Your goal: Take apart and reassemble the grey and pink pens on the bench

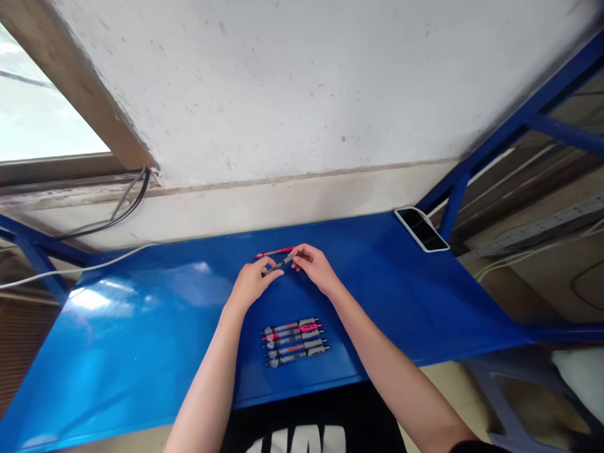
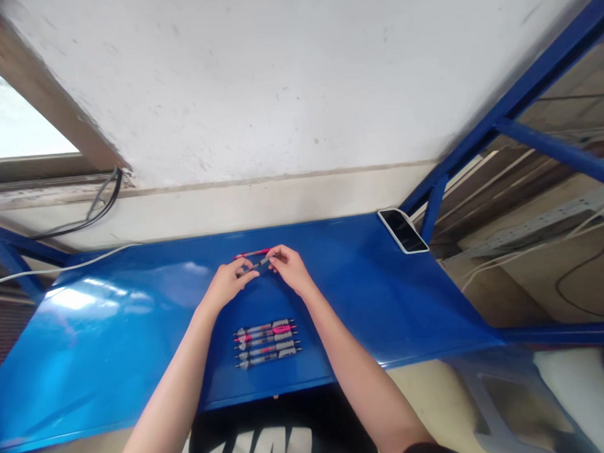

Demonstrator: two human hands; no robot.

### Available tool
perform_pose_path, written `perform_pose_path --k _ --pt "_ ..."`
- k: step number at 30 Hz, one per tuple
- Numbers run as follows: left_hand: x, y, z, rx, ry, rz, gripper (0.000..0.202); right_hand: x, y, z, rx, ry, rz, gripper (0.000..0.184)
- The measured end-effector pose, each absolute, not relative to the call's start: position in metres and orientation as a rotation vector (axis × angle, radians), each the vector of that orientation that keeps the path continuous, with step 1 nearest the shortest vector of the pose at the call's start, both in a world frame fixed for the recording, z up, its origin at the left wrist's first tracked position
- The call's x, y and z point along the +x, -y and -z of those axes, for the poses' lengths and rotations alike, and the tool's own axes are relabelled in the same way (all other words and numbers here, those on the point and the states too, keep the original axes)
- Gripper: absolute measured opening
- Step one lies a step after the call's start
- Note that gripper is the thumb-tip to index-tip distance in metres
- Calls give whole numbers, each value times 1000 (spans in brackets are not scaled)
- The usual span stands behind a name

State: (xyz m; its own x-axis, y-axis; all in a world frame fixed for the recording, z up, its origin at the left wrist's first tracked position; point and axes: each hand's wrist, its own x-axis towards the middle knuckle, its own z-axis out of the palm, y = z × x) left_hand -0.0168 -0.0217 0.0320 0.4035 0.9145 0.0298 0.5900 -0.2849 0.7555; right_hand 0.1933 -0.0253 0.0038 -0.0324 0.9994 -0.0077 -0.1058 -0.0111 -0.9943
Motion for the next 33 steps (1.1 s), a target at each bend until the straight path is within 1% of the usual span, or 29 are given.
perform_pose_path --k 3,5,8,10,12,14,21,27,33 --pt "-17 21 -31 2039 -1233 -655 21 192 27 -6 -1070 1082 -1281 13" --pt "-16 20 -31 2100 -1208 -704 20 190 28 -8 -1035 995 -1292 17" --pt "-16 20 -29 2136 -1204 -733 23 188 29 -10 -993 860 -1348 30" --pt "-17 19 -28 2125 -1209 -718 28 188 29 -11 -984 806 -1375 31" --pt "-17 19 -27 2136 -1190 -716 33 189 29 -11 -992 783 -1378 28" --pt "-17 19 -26 2179 -1165 -736 34 190 28 -12 -1002 774 -1386 28" --pt "-17 19 -27 2194 -1223 -750 30 189 28 -10 -1001 753 -1404 46" --pt "-17 19 -29 2191 -1229 -729 29 193 25 -7 -1006 739 -1344 46" --pt "-14 21 -30 2168 -1227 -735 25 185 28 -8 -911 781 -1440 46"
